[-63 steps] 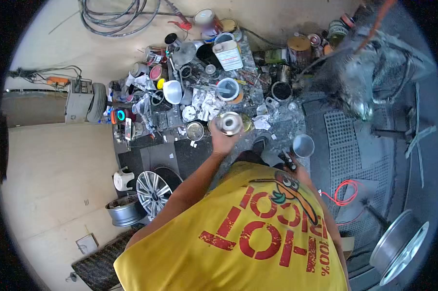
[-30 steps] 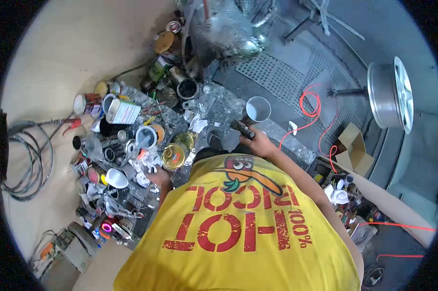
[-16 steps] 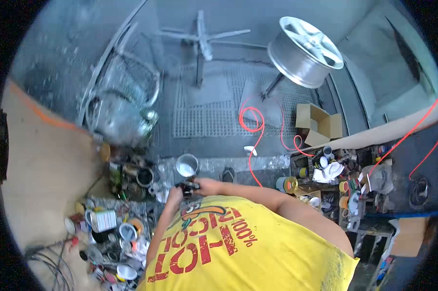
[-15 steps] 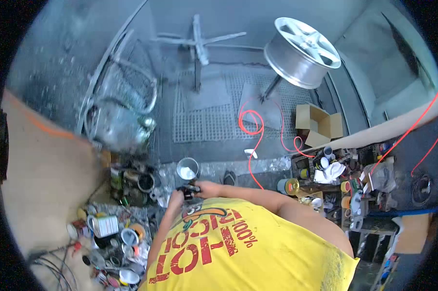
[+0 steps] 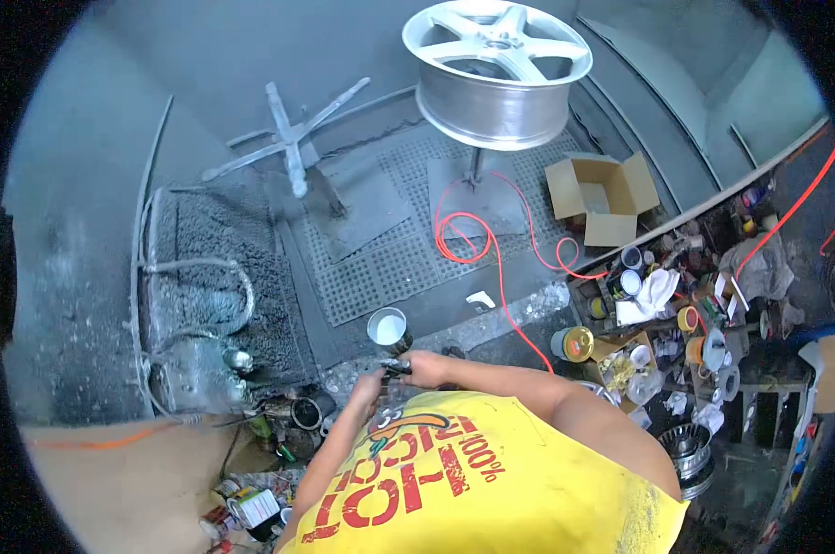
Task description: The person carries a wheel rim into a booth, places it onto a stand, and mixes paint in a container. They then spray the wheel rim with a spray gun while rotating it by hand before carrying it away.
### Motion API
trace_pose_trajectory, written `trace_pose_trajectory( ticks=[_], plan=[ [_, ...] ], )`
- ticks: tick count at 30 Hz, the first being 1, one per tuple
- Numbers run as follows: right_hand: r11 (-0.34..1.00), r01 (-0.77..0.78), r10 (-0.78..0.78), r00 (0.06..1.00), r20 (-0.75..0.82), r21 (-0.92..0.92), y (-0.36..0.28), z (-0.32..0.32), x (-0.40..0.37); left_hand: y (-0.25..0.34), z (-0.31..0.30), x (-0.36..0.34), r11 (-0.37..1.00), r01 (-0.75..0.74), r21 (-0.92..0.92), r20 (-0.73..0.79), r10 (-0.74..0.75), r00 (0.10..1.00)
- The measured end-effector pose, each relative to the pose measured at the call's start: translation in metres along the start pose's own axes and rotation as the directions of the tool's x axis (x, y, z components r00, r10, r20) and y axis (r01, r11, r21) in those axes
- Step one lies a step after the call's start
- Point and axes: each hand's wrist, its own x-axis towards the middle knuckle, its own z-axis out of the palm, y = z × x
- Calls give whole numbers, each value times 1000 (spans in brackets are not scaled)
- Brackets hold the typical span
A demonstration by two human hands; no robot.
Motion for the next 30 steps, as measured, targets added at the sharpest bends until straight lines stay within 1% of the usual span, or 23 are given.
trace_pose_trajectory(
  ticks=[1,2,3,4,5,6,7,8,9,11,15,17,18,19,21,22,23,24,25,26,27,28,30],
  plan=[
    [1000,-26,26,1000,-17,10,1,-16,-6,14,14,5,997,-56,60,27,54,998],
    [998,-3,6,999,-53,55,7,-27,-11,24,25,8,987,-109,116,56,103,993],
    [999,-44,46,995,-93,24,31,-25,-6,33,33,12,973,-157,170,86,144,986],
    [992,-93,100,992,-75,82,17,-48,-20,38,39,28,966,-157,207,138,130,982],
    [993,-79,90,989,-120,89,24,-55,-23,38,43,50,958,-148,244,186,104,977],
    [992,-85,101,980,-172,98,34,-60,-26,39,48,71,928,-191,321,222,122,967],
    [992,-46,65,985,-161,116,46,-67,-28,44,57,87,889,-238,392,263,140,955],
    [986,-17,53,975,-216,164,62,-69,-28,60,70,82,920,-162,357,287,57,956],
    [984,-59,98,967,-235,169,51,-87,-40,78,85,72,943,-95,320,318,-12,948],
    [985,-104,146,930,-338,142,59,-101,-48,98,108,71,910,-152,386,332,17,943],
    [969,-97,187,887,-423,225,54,-133,-67,146,144,58,863,-238,446,427,28,904],
    [963,-99,218,836,-503,252,43,-149,-77,155,155,76,850,-313,423,493,73,867],
    [954,-55,199,851,-485,295,63,-150,-73,158,160,85,844,-352,405,525,100,845],
    [931,-136,288,843,-454,339,66,-158,-76,170,165,77,881,-340,330,553,112,825],
    [902,-120,317,836,-448,414,48,-192,-88,181,177,72,941,-265,212,531,117,839],
    [881,-116,337,835,-436,458,38,-211,-93,167,171,105,799,-494,343,586,230,777],
    [858,-112,357,833,-424,501,27,-231,-98,158,166,141,587,-679,441,648,315,693],
    [817,-98,377,837,-397,569,14,-254,-103,191,167,100,399,-754,522,710,286,643],
    [768,-83,396,841,-369,635,1,-276,-106,193,162,120,172,-746,643,735,135,665],
    [751,37,362,811,-459,659,-11,-294,-106,166,146,181,71,-808,584,805,72,589],
    [776,60,319,822,-472,628,-15,-318,-105,189,144,180,45,-805,591,799,-167,577],
    [775,75,327,802,-499,627,-28,-344,-104,221,150,157,170,-704,690,712,-331,619],
    [776,115,331,763,-556,620,-44,-395,-97,246,147,177,361,-679,639,769,-275,577]
  ],
)
